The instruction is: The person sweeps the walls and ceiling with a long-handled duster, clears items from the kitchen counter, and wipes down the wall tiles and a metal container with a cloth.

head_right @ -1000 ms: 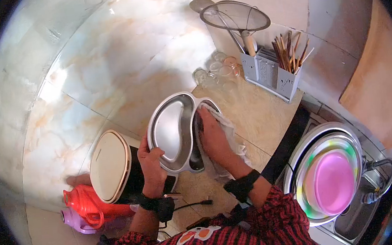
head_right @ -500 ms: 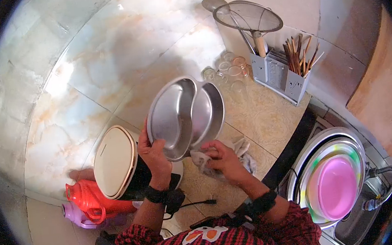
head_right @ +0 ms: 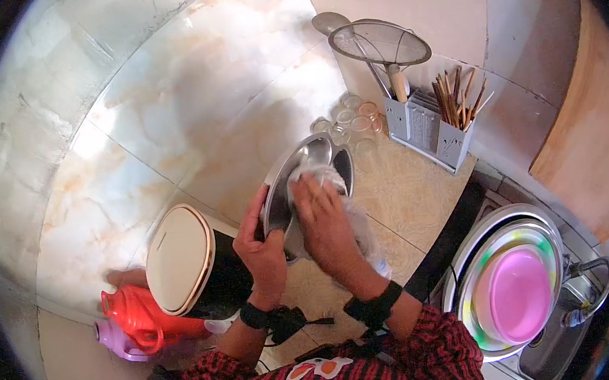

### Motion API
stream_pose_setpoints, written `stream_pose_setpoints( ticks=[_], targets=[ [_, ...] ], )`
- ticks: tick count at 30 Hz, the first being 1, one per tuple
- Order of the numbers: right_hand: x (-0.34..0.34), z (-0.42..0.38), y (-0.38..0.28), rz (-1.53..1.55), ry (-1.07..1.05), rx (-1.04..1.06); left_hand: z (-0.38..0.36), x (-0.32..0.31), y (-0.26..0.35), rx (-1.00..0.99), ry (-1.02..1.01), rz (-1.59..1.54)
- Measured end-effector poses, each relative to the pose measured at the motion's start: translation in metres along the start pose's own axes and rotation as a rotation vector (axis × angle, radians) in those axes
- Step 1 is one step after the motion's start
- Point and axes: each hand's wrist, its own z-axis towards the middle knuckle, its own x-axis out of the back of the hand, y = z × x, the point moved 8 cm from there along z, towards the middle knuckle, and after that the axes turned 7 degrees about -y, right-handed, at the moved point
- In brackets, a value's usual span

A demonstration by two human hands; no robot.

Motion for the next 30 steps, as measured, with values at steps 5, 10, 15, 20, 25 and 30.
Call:
stream_pose_setpoints(
  ticks=[5, 10, 15, 20, 25, 30],
  targets=[
    [-0.019, -0.038, -0.025, 0.451, -0.182, -0.153, 0.004, 0.005, -0.003, -0.048, -0.009, 0.096],
    [-0.049, -0.066, 0.008, 1.500, -0.217, -0.562, 0.003, 0.021, -0.036, 0.087, 0.211, -0.127],
    [-0.071, -0.115, 0.082, 1.980, 0.265, -0.780, 0.019, 0.067, -0.044, 0.081, 0.444, -0.387],
    [-0.011, -0.044, 0.062, 1.941, 0.357, -0.746, 0.013, 0.071, -0.040, 0.068, 0.452, -0.413],
    [-0.029, -0.012, 0.028, 1.534, 0.277, -0.543, 0.002, 0.052, -0.016, 0.013, 0.386, -0.305],
    [-0.033, -0.032, -0.002, 0.453, -0.019, -0.290, -0.005, 0.043, 0.021, -0.109, 0.141, 0.212]
  ],
)
